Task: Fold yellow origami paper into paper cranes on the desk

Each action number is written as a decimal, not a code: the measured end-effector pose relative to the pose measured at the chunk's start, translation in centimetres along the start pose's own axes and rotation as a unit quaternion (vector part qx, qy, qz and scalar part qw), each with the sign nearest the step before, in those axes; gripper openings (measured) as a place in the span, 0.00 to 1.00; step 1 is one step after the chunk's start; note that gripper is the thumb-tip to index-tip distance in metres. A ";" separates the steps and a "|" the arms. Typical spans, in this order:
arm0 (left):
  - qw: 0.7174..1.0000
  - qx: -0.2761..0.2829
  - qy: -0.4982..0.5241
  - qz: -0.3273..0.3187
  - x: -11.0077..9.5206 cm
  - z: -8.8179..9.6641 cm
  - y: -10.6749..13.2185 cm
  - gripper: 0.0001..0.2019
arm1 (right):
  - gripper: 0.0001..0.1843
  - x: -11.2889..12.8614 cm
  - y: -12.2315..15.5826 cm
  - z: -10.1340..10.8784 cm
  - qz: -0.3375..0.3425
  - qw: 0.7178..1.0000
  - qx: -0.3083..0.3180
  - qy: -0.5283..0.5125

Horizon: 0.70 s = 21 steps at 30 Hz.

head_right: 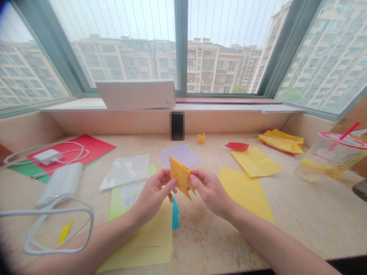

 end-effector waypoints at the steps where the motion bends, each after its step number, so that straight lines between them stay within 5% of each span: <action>1: 1.000 -0.003 -0.005 0.002 0.0 0.1 0.0 0.16 | 0.17 0.0 0.0 -0.1 0.000 1.000 0.005 -0.002; 14: 0.996 0.078 0.016 0.042 1.1 -1.8 0.2 0.19 | 0.15 -0.2 0.1 -0.5 -0.010 0.998 0.009 0.055; 21: 0.997 0.067 0.031 0.032 1.0 -1.7 0.3 0.17 | 0.14 0.2 0.4 -1.0 -0.013 0.991 0.004 0.135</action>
Point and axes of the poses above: each hand's wrist, its own y-axis away from the middle knuckle, its own z-axis out of the back of the hand, x = y × z, the point moved 10 cm from there along -y, towards the middle knuckle, and after that the axes turned 13 degrees about x, right-handed, at the moved point
